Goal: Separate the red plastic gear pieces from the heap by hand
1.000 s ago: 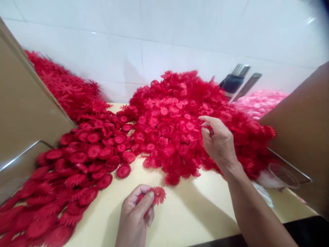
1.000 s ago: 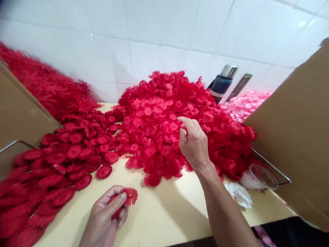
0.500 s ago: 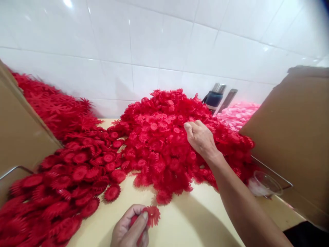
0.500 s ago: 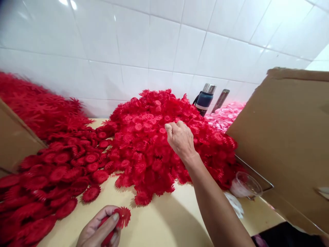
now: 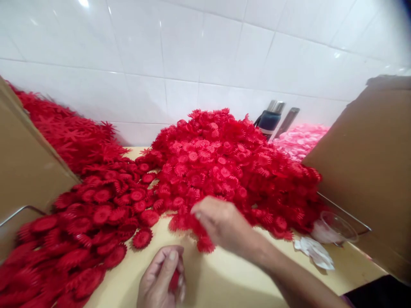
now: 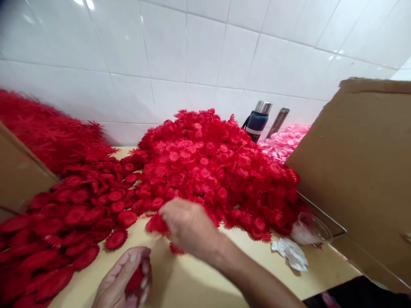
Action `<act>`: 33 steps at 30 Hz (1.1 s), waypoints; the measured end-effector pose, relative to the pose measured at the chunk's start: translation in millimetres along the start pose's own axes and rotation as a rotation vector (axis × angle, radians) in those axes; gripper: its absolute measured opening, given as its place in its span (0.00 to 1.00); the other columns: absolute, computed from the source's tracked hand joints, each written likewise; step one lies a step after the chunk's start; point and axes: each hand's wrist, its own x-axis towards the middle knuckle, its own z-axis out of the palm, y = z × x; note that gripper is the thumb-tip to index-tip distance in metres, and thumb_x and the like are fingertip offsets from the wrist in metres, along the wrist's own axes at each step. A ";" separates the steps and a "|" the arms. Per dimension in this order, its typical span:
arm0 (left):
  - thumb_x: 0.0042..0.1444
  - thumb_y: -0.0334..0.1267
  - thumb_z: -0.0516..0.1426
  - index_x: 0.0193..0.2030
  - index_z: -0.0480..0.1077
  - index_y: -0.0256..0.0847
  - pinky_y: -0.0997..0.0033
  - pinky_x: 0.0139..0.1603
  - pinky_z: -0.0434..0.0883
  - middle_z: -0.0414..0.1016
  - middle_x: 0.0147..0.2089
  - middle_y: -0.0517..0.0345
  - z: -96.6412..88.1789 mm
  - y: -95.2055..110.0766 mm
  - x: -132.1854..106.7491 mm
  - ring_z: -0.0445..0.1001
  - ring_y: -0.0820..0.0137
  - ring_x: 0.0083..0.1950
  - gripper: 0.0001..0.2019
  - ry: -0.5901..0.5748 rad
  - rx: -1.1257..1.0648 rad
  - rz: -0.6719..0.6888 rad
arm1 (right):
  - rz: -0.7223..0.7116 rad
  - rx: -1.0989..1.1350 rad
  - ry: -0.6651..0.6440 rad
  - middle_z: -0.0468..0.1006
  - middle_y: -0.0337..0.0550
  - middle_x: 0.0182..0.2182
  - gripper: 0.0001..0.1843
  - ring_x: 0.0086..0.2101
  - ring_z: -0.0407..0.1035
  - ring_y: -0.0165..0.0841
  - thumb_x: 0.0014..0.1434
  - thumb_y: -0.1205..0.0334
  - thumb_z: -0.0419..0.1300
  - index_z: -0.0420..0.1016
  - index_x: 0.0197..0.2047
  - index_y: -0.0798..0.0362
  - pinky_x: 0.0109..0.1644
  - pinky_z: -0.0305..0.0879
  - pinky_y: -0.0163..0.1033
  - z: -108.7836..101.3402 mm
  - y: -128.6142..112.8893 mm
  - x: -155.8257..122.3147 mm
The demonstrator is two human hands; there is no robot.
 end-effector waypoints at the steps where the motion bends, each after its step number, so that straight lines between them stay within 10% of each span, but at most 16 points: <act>1: 0.38 0.50 0.64 0.29 0.72 0.37 0.78 0.18 0.59 0.66 0.21 0.61 -0.1 1.5 -2.1 0.61 0.77 0.20 0.18 -0.032 -0.021 -0.007 | -0.019 -0.146 0.069 0.71 0.41 0.23 0.15 0.24 0.64 0.29 0.54 0.76 0.44 0.68 0.26 0.53 0.28 0.63 0.33 -12.5 14.0 8.6; 8: 0.44 0.31 0.61 0.37 0.73 0.35 0.74 0.28 0.68 0.74 0.36 0.50 -7.5 4.6 -10.4 0.70 0.72 0.30 0.10 -0.233 -0.037 0.019 | 0.172 -0.606 0.288 0.75 0.51 0.40 0.12 0.44 0.67 0.44 0.55 0.67 0.52 0.76 0.39 0.55 0.48 0.63 0.52 -51.2 82.9 28.0; 16: 0.44 0.38 0.62 0.27 0.70 0.35 0.82 0.11 0.58 0.71 0.19 0.60 -10.7 -3.2 -15.2 0.63 0.78 0.16 0.09 -0.124 0.135 0.074 | -0.043 -0.257 0.122 0.77 0.47 0.39 0.11 0.41 0.71 0.36 0.59 0.65 0.52 0.75 0.41 0.52 0.46 0.68 0.43 -17.4 21.8 -18.0; 25: 0.43 0.50 0.62 0.18 0.62 0.37 0.86 0.09 0.53 0.58 0.12 0.69 -13.5 -7.3 -12.3 0.56 0.83 0.13 0.19 -0.033 0.285 0.113 | 0.168 0.320 -0.104 0.75 0.42 0.30 0.06 0.32 0.69 0.29 0.57 0.62 0.58 0.72 0.37 0.55 0.36 0.65 0.33 19.9 -31.3 -41.0; 29: 0.47 0.51 0.59 0.19 0.62 0.37 0.85 0.08 0.50 0.57 0.12 0.69 -14.5 -9.7 -12.6 0.54 0.83 0.12 0.20 -0.069 0.263 0.108 | 0.240 0.469 -0.246 0.71 0.37 0.25 0.04 0.27 0.65 0.27 0.54 0.64 0.60 0.70 0.32 0.55 0.31 0.62 0.32 36.7 -38.9 -46.2; 33: 0.52 0.47 0.56 0.30 0.67 0.37 0.81 0.12 0.62 0.67 0.17 0.64 -17.6 -14.2 -15.8 0.64 0.77 0.15 0.13 -0.239 0.221 0.077 | 0.186 0.387 -0.102 0.69 0.37 0.24 0.05 0.26 0.64 0.26 0.58 0.69 0.54 0.69 0.31 0.55 0.30 0.60 0.30 45.8 -37.6 -52.9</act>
